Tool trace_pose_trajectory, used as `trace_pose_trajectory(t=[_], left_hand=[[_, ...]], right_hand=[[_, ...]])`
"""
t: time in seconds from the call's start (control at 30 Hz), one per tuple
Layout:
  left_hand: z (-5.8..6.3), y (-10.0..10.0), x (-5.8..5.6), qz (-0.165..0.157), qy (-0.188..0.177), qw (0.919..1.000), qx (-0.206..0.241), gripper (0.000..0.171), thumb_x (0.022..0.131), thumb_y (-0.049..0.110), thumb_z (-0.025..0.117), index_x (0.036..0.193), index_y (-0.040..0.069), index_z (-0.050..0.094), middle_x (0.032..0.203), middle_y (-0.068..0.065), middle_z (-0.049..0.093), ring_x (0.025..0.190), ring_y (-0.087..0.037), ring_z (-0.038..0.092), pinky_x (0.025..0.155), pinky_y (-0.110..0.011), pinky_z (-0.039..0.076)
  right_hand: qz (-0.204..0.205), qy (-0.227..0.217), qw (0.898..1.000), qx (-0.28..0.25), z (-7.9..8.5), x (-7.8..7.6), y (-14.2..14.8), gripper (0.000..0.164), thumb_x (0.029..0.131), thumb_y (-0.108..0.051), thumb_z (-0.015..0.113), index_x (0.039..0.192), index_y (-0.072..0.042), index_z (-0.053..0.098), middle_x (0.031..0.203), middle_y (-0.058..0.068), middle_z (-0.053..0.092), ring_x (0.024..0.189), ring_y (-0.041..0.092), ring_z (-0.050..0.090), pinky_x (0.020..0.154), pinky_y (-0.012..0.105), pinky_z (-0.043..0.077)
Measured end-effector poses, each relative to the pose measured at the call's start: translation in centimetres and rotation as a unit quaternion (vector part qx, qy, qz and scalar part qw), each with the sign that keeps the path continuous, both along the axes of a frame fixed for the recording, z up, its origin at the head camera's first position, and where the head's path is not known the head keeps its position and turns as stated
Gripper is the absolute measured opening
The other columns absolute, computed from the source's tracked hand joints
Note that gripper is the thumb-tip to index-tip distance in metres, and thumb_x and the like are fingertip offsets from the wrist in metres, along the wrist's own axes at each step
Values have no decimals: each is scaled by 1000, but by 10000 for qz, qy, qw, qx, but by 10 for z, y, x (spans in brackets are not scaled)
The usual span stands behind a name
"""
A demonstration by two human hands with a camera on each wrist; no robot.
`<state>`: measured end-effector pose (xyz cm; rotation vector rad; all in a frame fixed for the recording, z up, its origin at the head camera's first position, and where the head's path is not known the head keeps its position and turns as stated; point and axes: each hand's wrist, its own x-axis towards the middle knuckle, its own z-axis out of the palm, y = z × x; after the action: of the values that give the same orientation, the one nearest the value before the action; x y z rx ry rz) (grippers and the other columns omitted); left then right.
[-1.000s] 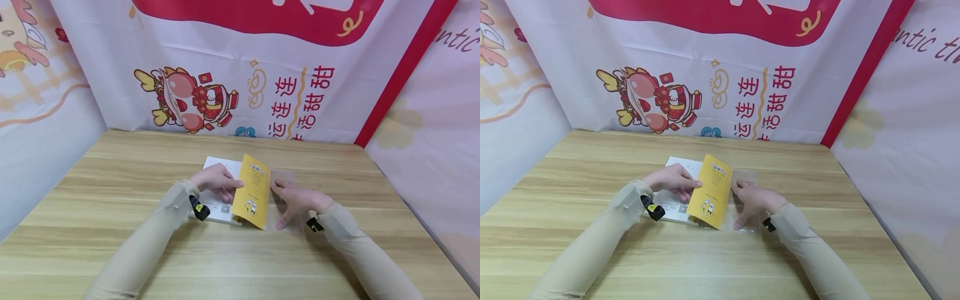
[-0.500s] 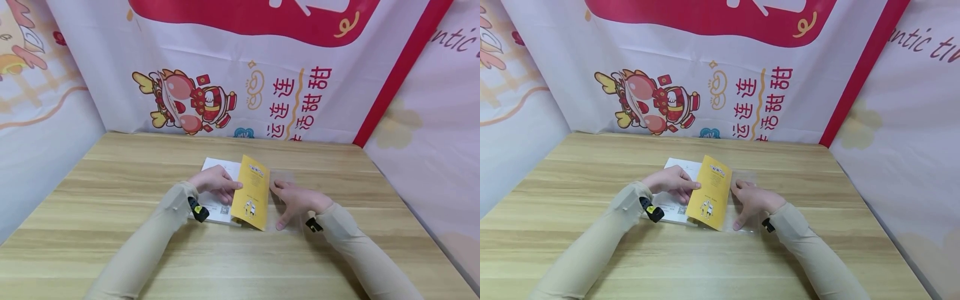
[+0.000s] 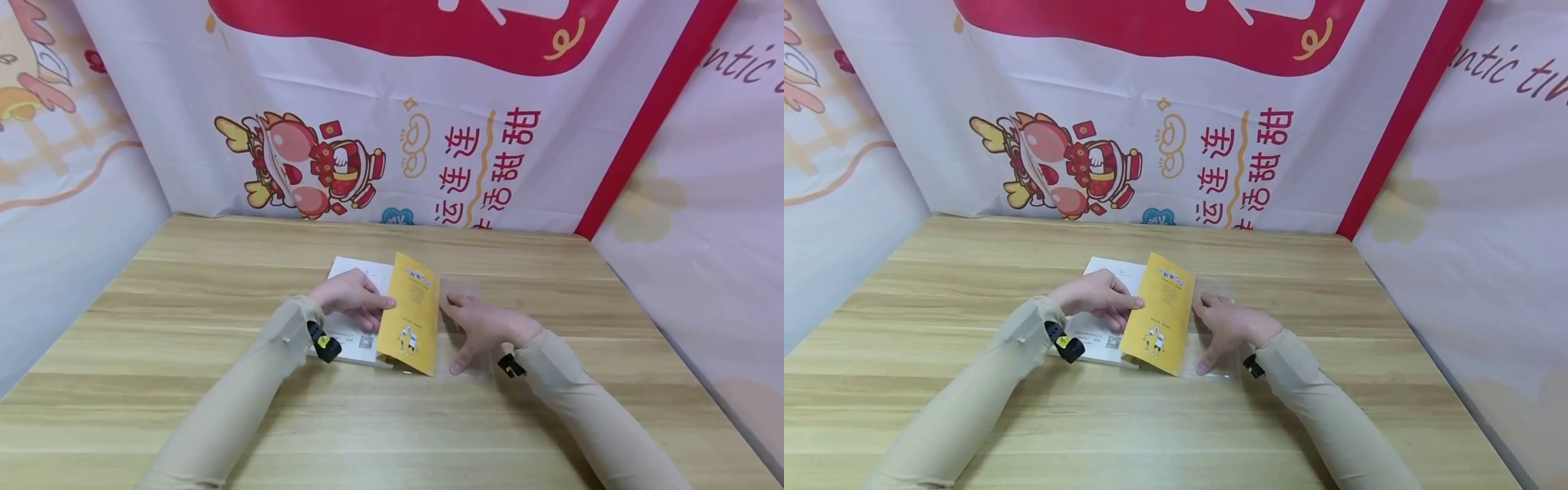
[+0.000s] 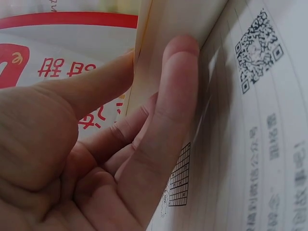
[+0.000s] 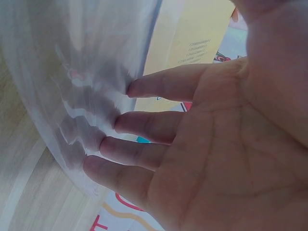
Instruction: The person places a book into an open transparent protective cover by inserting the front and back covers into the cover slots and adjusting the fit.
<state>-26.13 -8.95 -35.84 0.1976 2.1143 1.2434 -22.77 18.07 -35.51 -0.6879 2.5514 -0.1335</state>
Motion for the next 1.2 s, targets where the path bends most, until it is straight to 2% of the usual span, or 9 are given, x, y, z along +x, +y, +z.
trace_pose_trajectory(t=[0.73, 1.2], left_hand=[[1, 2, 3, -9, 202, 9996, -193, 29, 85, 36, 71, 92, 8, 72, 84, -11, 70, 65, -19, 67, 65, -29, 54], [2, 3, 4, 0, 146, 9996, -237, 30, 85, 36, 70, 92, 7, 72, 84, -12, 69, 64, -19, 67, 66, -30, 55]], right_hand=[[-36, -19, 10000, -14, 1, 1, 0, 125, 60, -59, 80, 152, -6, 14, 157, 15, 4, 142, 32, 6, 111, 46, 16], [17, 29, 10000, 44, 3, 1, -1, 126, 60, -59, 80, 152, -6, 13, 156, 16, 5, 142, 33, 7, 111, 45, 16]])
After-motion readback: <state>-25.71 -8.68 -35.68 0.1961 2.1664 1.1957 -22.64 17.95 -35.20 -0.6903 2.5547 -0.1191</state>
